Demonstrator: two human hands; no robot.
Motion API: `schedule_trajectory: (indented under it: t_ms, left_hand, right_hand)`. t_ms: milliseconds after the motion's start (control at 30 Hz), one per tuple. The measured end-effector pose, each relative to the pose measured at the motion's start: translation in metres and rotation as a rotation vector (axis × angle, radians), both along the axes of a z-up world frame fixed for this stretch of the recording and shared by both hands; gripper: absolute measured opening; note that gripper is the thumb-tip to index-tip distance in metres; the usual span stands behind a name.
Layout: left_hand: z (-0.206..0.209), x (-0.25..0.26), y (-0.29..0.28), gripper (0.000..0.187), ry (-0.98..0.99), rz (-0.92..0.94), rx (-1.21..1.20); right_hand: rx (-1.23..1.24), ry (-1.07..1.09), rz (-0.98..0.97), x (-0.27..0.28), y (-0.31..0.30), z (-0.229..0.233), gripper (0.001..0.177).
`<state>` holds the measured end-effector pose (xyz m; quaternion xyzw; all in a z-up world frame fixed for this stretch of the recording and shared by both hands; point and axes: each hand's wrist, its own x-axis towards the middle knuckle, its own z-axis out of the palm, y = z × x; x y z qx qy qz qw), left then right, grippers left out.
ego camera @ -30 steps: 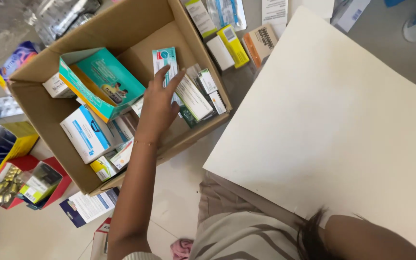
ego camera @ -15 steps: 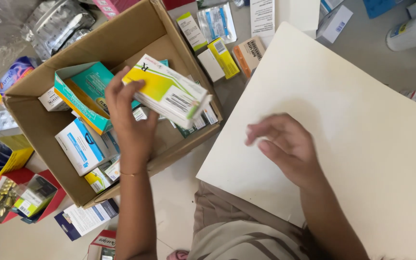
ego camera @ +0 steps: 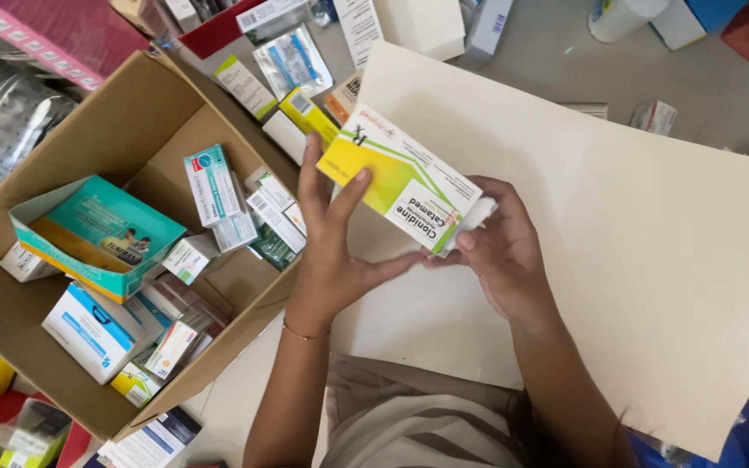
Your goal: The person picks up various medicine boxes from a cardboard box, opens them to reveal bottles or blister packs, and then places them onto a nearby shelf. The person handles multiple items, including a bottle of liquid medicine and blister packs of pills, moving them from the box to the shelf.
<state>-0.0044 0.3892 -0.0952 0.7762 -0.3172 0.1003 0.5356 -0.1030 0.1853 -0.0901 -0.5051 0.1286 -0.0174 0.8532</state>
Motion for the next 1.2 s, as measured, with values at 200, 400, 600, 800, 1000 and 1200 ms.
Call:
schedule_trajectory:
  t_ms: [200, 400, 600, 800, 1000, 1200]
  left_hand:
    - [0.008, 0.0, -0.016, 0.122, 0.178, -0.236, -0.013]
    - [0.016, 0.0, -0.027, 0.118, 0.294, -0.424, -0.008]
    - [0.025, 0.004, -0.038, 0.103, 0.478, -0.664, -0.02]
    - [0.029, 0.014, -0.042, 0.09, 0.53, -0.769, -0.038]
    - [0.044, 0.019, -0.054, 0.092, 0.501, -0.846, 0.047]
    - [0.05, 0.014, -0.064, 0.074, 0.398, -0.606, 0.11]
  right_hand:
    - [0.011, -0.039, -0.074, -0.024, 0.009, -0.009, 0.069]
    - [0.037, -0.074, -0.134, -0.036, 0.019, -0.01, 0.081]
    - [-0.006, -0.107, -0.164, -0.043, 0.025, -0.022, 0.106]
    - [0.102, -0.185, -0.185, -0.056, 0.0, -0.049, 0.108]
    - [0.112, -0.183, -0.202, -0.038, -0.024, -0.022, 0.108]
    - [0.06, -0.122, -0.322, -0.047, -0.037, -0.047, 0.09]
